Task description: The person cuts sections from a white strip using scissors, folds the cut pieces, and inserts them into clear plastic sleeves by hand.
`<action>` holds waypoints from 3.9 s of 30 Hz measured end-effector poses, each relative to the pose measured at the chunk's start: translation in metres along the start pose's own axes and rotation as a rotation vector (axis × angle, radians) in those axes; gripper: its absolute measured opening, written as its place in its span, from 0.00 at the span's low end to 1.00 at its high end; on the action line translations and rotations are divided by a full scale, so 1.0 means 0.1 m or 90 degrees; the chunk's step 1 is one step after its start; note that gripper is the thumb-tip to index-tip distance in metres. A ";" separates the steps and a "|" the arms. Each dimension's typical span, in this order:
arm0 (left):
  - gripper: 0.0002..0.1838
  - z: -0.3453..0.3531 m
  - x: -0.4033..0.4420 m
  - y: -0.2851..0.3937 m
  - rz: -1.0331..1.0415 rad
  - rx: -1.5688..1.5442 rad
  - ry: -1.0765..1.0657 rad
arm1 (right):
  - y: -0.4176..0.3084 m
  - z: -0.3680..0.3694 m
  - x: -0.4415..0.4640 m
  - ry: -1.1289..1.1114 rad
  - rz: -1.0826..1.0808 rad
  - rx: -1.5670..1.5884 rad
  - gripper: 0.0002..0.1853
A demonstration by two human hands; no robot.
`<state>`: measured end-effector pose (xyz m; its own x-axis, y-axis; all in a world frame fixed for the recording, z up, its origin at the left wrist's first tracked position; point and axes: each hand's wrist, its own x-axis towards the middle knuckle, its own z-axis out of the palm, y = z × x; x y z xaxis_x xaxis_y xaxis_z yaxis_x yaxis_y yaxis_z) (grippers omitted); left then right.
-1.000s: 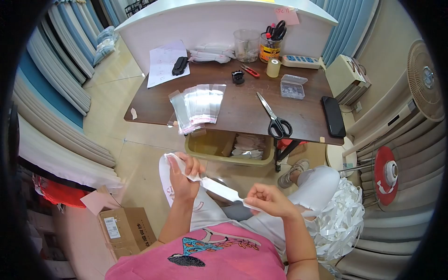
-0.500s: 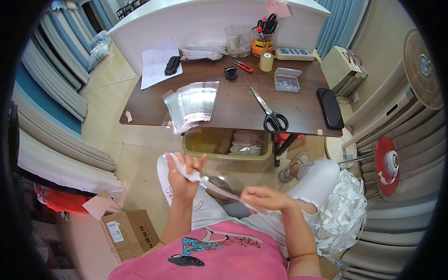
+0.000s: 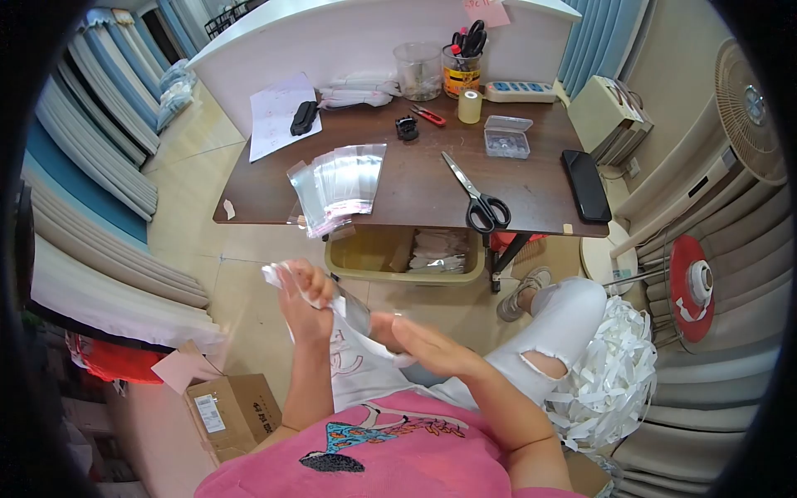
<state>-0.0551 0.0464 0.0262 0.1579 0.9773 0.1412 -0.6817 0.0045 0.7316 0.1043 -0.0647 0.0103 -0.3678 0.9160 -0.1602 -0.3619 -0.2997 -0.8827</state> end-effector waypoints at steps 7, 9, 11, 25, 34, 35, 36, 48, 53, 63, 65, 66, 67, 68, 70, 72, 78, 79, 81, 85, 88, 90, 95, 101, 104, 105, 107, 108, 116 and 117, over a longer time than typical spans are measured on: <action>0.18 0.14 0.13 0.29 0.038 -0.072 0.139 | -0.14 0.12 -0.15 -0.040 -0.055 -0.372 0.29; 0.18 0.12 0.13 0.32 0.049 -0.081 0.160 | -0.18 0.10 -0.18 0.005 -0.030 -0.354 0.23; 0.18 0.03 0.11 0.29 0.058 -0.001 0.107 | -0.34 0.07 -0.19 0.007 0.071 -0.403 0.17; 0.17 0.27 -0.43 -0.26 -0.192 0.077 -0.048 | -0.48 0.15 0.13 0.135 -0.141 -0.088 0.20; 0.20 0.06 -0.11 -0.07 -0.094 0.017 0.027 | -0.47 -0.17 -0.46 -0.130 0.167 0.070 0.14; 0.21 0.10 -0.15 -0.14 -0.116 0.121 0.013 | -0.55 -0.15 -0.43 -0.082 0.130 0.029 0.09; 0.22 0.11 -0.20 -0.20 -0.135 0.226 -0.001 | -0.58 -0.10 -0.36 -0.032 0.007 -0.056 0.06; 0.30 0.41 -0.49 -0.39 -0.167 0.283 -0.072 | -0.70 0.03 0.06 0.179 -0.158 -0.055 0.05; 0.18 -0.18 0.42 0.50 0.097 -0.053 0.163 | -1.10 -0.90 0.06 0.590 -0.326 -1.093 0.16; 0.18 0.05 0.02 -0.02 -0.154 -0.156 -0.019 | -1.22 -1.20 0.03 0.322 -0.020 -0.541 0.27; 0.18 0.06 -0.01 -0.12 -0.150 -0.139 -0.005 | -0.93 -0.87 -0.23 0.233 -0.064 -0.249 0.27; 0.18 0.06 -0.02 -0.16 -0.150 -0.122 -0.005 | -0.74 -0.65 -0.36 0.210 -0.080 -0.222 0.26; 0.18 0.08 -0.03 -0.18 -0.136 -0.156 -0.010 | -0.40 -0.62 -0.46 0.146 -0.090 -0.231 0.25; 0.18 0.12 -0.03 -0.20 -0.134 -0.151 -0.002 | -0.24 -0.45 -0.57 0.094 -0.098 -0.209 0.24; 0.18 0.20 -0.03 -0.25 -0.062 -0.112 0.115 | 0.06 -0.14 -0.68 0.013 -0.080 -0.153 0.24; 0.19 0.04 -0.02 -0.27 -0.052 -0.137 0.056 | 0.33 0.00 -0.68 -0.031 -0.032 -0.073 0.26; 0.18 0.18 -0.04 -0.25 0.045 -0.079 0.066 | 0.51 0.18 -0.49 0.079 -0.097 0.085 0.26; 0.18 0.21 -0.05 -0.26 0.062 -0.045 0.100 | 0.49 0.21 -0.45 0.077 -0.099 0.085 0.26; 0.19 0.26 -0.07 -0.29 0.081 -0.010 0.132 | 0.45 0.28 -0.37 0.058 -0.185 0.076 0.26; 0.19 0.35 -0.13 -0.33 0.112 -0.033 0.096 | 0.47 0.34 -0.28 0.045 -0.120 0.025 0.27; 0.18 0.34 -0.16 -0.37 0.134 -0.021 0.082 | 0.46 0.39 -0.27 0.089 -0.129 0.012 0.26; 0.18 0.35 -0.17 -0.39 0.146 -0.008 0.080 | 0.47 0.42 -0.28 0.118 -0.120 0.004 0.24; 0.18 0.46 -0.15 -0.36 0.157 -0.038 0.152 | 0.34 0.37 -0.37 0.250 -0.152 -0.200 0.22; 0.16 0.34 -0.20 -0.41 -0.077 -0.016 0.010 | -0.67 -0.74 0.03 0.601 -0.264 -0.861 0.16; 0.13 0.32 -0.27 -0.56 -0.181 -0.040 -0.077 | -1.00 -1.20 0.25 0.598 -0.244 -0.949 0.15; 0.11 0.33 -0.29 -0.57 -0.209 0.023 -0.103 | -1.06 -1.30 0.31 0.553 -0.228 -0.983 0.14; 0.06 0.46 -0.34 -0.59 -0.259 0.107 -0.093 | -1.08 -1.44 0.32 0.487 -0.247 -1.065 0.12; 0.06 0.51 -0.36 -0.59 -0.257 0.097 -0.092 | -1.08 -1.41 0.30 0.484 -0.245 -1.075 0.12; 0.21 0.38 -0.36 -0.70 -0.145 0.126 -0.105 | -0.68 -0.58 0.00 0.194 -0.242 -0.623 0.08; 0.21 0.43 -0.36 -0.69 -0.148 0.130 -0.106 | -0.58 -0.51 0.03 0.153 -0.312 -0.625 0.10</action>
<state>0.0165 0.0021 -0.0006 0.4180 0.9071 0.0487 -0.4588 0.1645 0.8732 0.1678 -0.0313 0.0382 -0.1581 0.9366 0.3127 0.4484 0.3502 -0.8224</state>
